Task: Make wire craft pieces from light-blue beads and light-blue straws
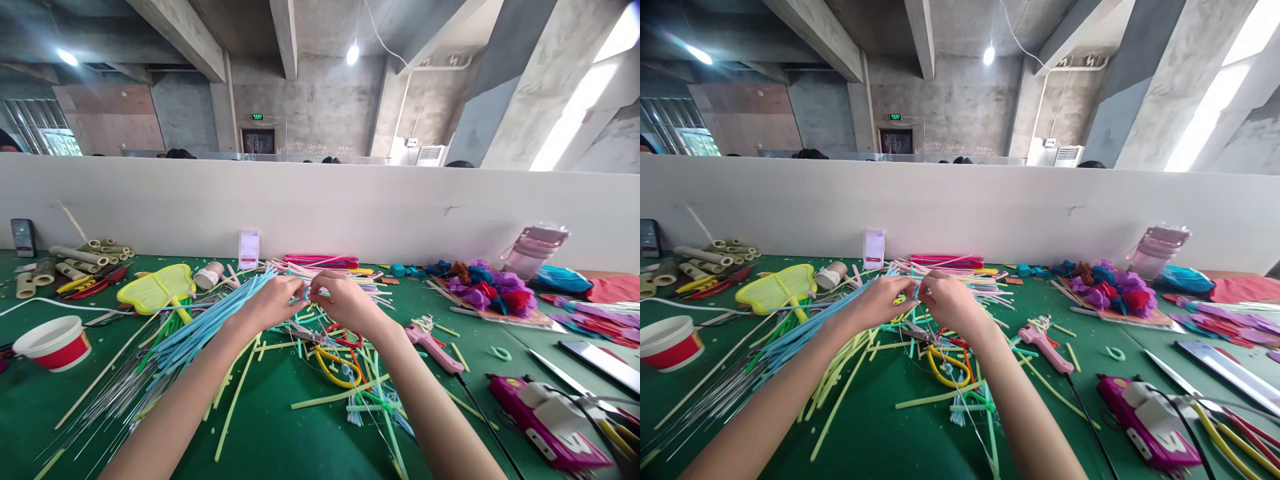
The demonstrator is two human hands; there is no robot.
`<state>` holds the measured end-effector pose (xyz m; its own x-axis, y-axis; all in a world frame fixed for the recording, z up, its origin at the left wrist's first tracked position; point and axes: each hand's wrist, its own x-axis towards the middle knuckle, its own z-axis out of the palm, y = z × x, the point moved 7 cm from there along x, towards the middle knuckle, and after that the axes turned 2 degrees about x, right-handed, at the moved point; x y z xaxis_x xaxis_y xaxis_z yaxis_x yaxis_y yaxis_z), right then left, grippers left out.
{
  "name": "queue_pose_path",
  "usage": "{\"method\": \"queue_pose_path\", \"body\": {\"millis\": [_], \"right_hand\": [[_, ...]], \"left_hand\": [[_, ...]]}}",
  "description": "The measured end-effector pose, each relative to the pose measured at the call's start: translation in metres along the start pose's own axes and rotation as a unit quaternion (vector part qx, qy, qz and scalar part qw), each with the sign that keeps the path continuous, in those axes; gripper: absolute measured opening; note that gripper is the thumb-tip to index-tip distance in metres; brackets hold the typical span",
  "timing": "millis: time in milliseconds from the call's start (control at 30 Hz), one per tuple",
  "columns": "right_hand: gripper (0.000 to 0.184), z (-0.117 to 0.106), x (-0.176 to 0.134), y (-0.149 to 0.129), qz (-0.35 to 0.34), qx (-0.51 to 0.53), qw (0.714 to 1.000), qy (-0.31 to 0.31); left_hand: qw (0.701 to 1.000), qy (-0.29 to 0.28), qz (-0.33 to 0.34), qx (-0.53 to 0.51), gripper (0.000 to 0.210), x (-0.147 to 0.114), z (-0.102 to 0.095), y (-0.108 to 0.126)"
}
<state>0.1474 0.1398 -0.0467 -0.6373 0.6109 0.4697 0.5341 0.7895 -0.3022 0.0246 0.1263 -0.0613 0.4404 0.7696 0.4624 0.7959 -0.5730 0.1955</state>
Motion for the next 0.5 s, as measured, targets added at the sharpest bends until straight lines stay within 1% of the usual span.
{"method": "queue_pose_path", "body": {"millis": [167,267,367,500], "right_hand": [[0.010,-0.005,0.000,0.012,0.031,0.038,0.998,0.035],[0.008,-0.006,0.001,0.021,0.050,0.065,0.995,0.051],[0.006,-0.008,0.002,0.029,0.071,0.102,0.990,0.070],[0.009,-0.006,0.003,0.036,0.113,0.189,0.970,0.099]], "left_hand": [[0.998,0.059,-0.024,0.009,0.011,0.000,0.013,-0.002],[0.994,0.098,-0.037,0.015,0.012,0.000,0.016,-0.002],[0.992,0.123,-0.035,0.013,0.010,0.000,0.012,-0.001],[0.987,0.154,-0.040,0.008,0.006,-0.001,-0.003,-0.004]]}}
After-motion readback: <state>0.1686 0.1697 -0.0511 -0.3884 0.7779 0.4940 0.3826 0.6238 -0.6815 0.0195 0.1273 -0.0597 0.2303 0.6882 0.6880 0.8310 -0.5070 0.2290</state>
